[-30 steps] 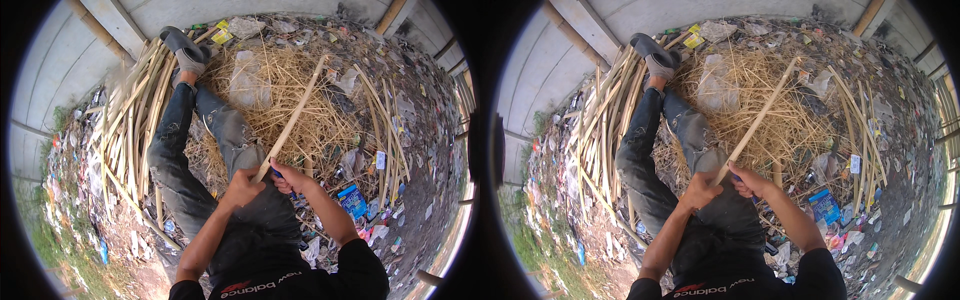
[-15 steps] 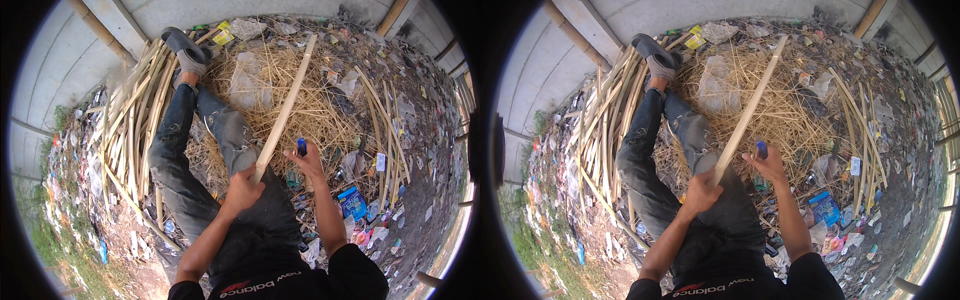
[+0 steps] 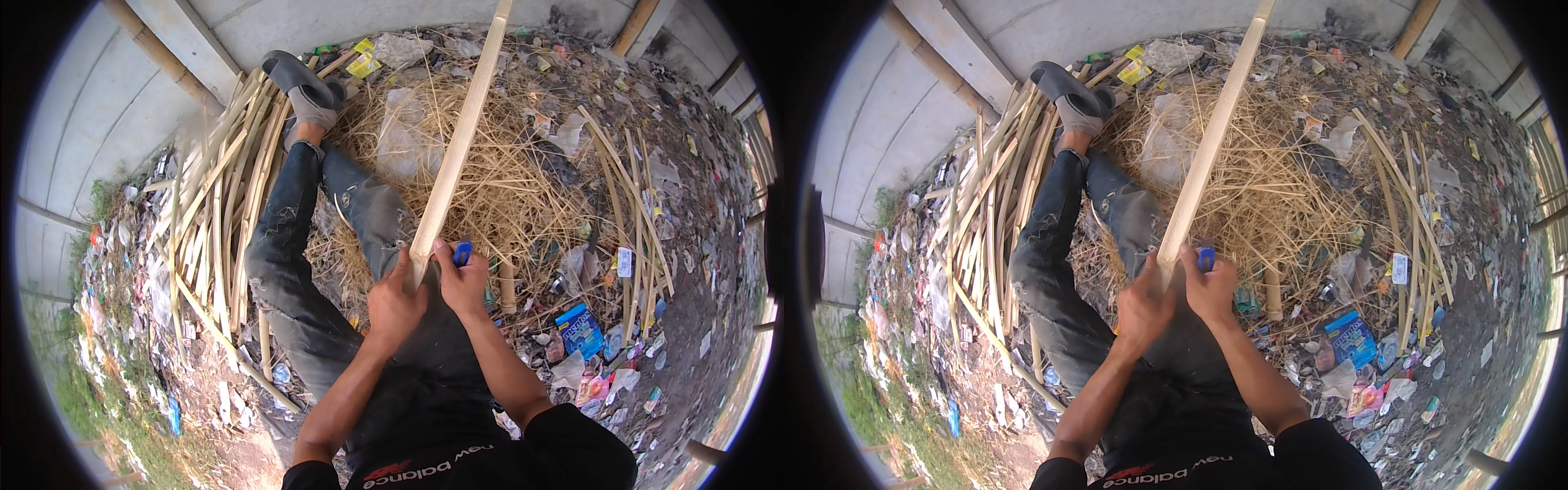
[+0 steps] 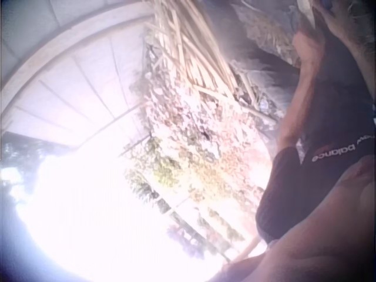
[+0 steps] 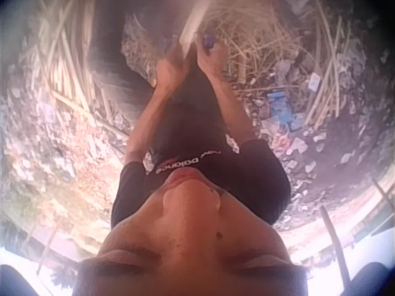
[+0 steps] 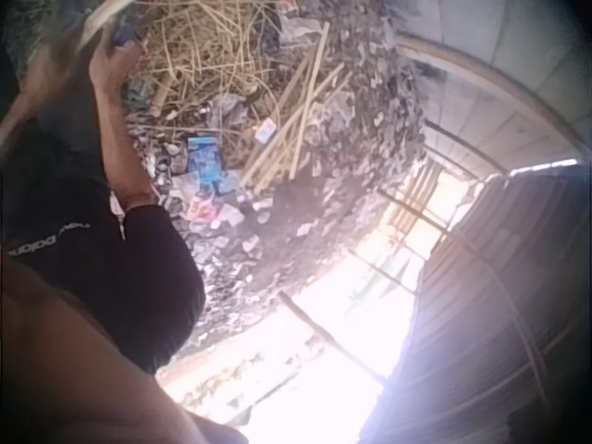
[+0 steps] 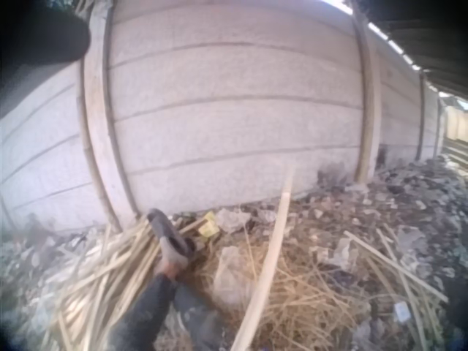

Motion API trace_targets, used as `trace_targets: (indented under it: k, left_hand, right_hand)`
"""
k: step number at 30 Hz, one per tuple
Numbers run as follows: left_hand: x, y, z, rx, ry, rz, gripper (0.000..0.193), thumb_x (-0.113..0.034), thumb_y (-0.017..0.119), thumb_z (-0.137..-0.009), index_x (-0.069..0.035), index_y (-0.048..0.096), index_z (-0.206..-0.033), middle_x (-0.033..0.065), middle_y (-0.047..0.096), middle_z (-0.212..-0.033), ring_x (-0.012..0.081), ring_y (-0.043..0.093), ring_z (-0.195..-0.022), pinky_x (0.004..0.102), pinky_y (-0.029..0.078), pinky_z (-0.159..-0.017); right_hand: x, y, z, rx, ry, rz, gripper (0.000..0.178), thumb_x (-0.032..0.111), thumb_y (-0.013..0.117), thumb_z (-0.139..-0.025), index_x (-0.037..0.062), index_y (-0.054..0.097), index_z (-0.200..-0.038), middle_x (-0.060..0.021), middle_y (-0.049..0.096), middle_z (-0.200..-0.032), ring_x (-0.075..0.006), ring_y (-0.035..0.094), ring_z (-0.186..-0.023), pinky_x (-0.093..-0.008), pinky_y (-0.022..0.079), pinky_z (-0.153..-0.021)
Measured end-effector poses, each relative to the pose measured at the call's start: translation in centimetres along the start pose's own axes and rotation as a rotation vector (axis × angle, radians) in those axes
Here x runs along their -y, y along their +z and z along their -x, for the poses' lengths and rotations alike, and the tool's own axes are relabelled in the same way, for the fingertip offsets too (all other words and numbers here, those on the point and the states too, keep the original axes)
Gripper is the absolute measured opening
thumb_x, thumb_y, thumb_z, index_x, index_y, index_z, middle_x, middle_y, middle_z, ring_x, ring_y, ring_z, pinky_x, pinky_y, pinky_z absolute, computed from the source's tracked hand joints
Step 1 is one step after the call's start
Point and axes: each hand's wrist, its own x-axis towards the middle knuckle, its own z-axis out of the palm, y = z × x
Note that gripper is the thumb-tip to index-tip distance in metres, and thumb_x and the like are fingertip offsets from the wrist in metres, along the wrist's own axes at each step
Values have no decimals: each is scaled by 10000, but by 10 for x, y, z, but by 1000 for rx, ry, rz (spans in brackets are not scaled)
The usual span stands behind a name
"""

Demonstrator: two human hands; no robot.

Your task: The person sits on the ground and uses a knife to split long bamboo poles into thin strips. They hold the bamboo against their legs and use a downward chopping motion to separate the material, occasionally adjusting the position of the pole.

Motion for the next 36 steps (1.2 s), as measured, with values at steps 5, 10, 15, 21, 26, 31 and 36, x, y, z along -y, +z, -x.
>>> trace_targets:
  k: [5, 10, 15, 21, 26, 31, 36]
  left_hand:
    - [-9, -3, -3, 60, -83, 204, 742, -110, 739, -763, 100, 521, -1440, 336, 702, -1108, 428, 737, -960, 427, 584, -833]
    - [2, 1, -2, 118, -94, 379, 634, -77, 714, -781, 178, 567, -1343, 381, 616, -1327, 354, 688, -1198, 375, 533, -989]
    - [7, 1, -6, 260, -181, 734, 617, -75, 714, -796, 186, 567, -1335, 346, 573, -1423, 302, 647, -1252, 353, 512, -1021]
    - [-7, -16, -1, 172, -126, 317, 650, -101, 698, -791, 155, 558, -1372, 370, 674, -1196, 311, 745, -1041, 369, 561, -887]
    - [-20, -28, -2, 117, -75, 108, 722, -132, 715, -761, 103, 542, -1421, 330, 713, -950, 418, 742, -866, 446, 585, -801]
    - [-18, -29, -2, 72, 51, -36, 774, -139, 747, -738, 25, 537, -1464, 277, 721, -904, 447, 719, -804, 500, 580, -765]
    - [-33, -51, 0, 248, -86, 15, 704, -119, 733, -749, 32, 584, -1421, 312, 713, -1073, 439, 729, -920, 469, 580, -852]
  right_hand:
    - [-2, 8, 13, -67, 202, -454, 344, 243, 705, -1018, 17, 702, -757, 34, 505, -505, -39, 423, -426, -251, 346, -452]
    - [-3, 2, 16, -30, 263, -551, 360, 247, 710, -1014, 3, 690, -749, 38, 481, -491, -43, 377, -409, -239, 316, -446]
    - [3, -9, 14, 46, 260, -594, 342, 250, 701, -1019, 8, 709, -777, 28, 496, -492, -48, 376, -408, -241, 320, -451]
    - [5, -25, 1, 164, 5, -109, 307, 283, 745, -973, 6, 732, -841, -16, 590, -575, -113, 575, -536, -276, 469, -557]
    - [36, -42, -26, 291, -585, 312, 318, 317, 843, -870, 29, 726, -941, -81, 693, -700, -244, 698, -628, -358, 536, -587]
    - [61, -52, -56, 718, -689, 552, 212, 271, 836, -800, 88, 761, -877, -117, 693, -697, -350, 698, -686, -437, 552, -642]
    - [58, -52, -75, 973, -693, 510, 144, 206, 816, -771, 76, 759, -791, -149, 666, -662, -372, 667, -646, -448, 530, -627]
